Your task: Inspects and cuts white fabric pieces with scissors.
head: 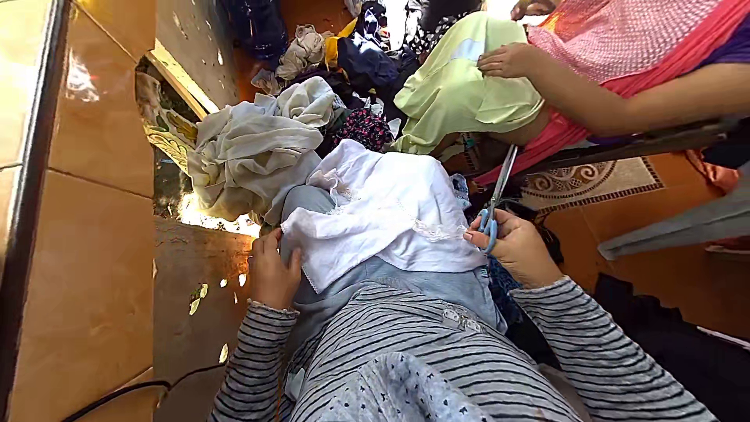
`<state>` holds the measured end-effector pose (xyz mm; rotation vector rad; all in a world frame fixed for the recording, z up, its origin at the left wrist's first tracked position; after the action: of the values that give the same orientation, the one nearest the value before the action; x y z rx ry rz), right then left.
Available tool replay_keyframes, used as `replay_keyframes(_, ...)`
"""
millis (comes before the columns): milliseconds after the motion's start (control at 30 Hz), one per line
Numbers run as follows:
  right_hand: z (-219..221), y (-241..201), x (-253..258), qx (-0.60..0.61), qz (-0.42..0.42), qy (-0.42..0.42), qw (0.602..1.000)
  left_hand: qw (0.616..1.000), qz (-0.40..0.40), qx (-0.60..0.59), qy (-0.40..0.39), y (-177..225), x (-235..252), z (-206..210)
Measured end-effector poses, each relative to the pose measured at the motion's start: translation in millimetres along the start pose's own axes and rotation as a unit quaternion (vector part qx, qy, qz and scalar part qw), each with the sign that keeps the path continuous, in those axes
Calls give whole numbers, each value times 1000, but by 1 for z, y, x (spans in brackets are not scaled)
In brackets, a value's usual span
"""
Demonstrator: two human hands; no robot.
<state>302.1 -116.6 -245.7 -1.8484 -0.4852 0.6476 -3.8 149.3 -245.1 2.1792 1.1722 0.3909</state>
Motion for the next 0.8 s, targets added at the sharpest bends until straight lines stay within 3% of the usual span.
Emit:
replay_keyframes(100, 1, 6, -1, -7, 8, -3, 1000, 989, 136, 20, 52, 50, 14, 9)
replay_keyframes(200, 1, 6, 0, -21, 7, 0, 1000, 978, 208, 4, 20, 95, 31, 36)
replay_keyframes(267, 1, 6, -2, -29, 15, -3, 999, 974, 202, -17, -97, 117, 44, 61)
replay_keyframes(333, 2, 8, -5, -38, 16, -11, 999, 953, 148, -11, -263, 126, 57, 93)
replay_keyframes(400, 3, 11, -9, -53, 12, -21, 998, 930, 95, -14, -355, 125, 64, 116)
replay_keyframes(467, 2, 14, -11, -65, 13, -25, 997, 932, 70, -53, -353, 121, 67, 124)
replay_keyframes(567, 0, 19, -13, -68, 27, -32, 997, 943, 106, -134, -286, 117, 70, 119)
replay_keyframes(800, 6, 23, -4, -53, 27, -45, 997, 903, 109, -306, -282, 119, 63, 100)
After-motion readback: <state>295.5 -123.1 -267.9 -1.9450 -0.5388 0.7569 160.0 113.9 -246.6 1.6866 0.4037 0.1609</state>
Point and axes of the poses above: each hand's wrist, its own x-axis towards the middle knuckle, its own z-axis out of the palm, y = z × x, the point moved 5 cm from there along x, towards the middle knuckle, and after that the axes turned 1 degree about -x, right-handed, at the moved point
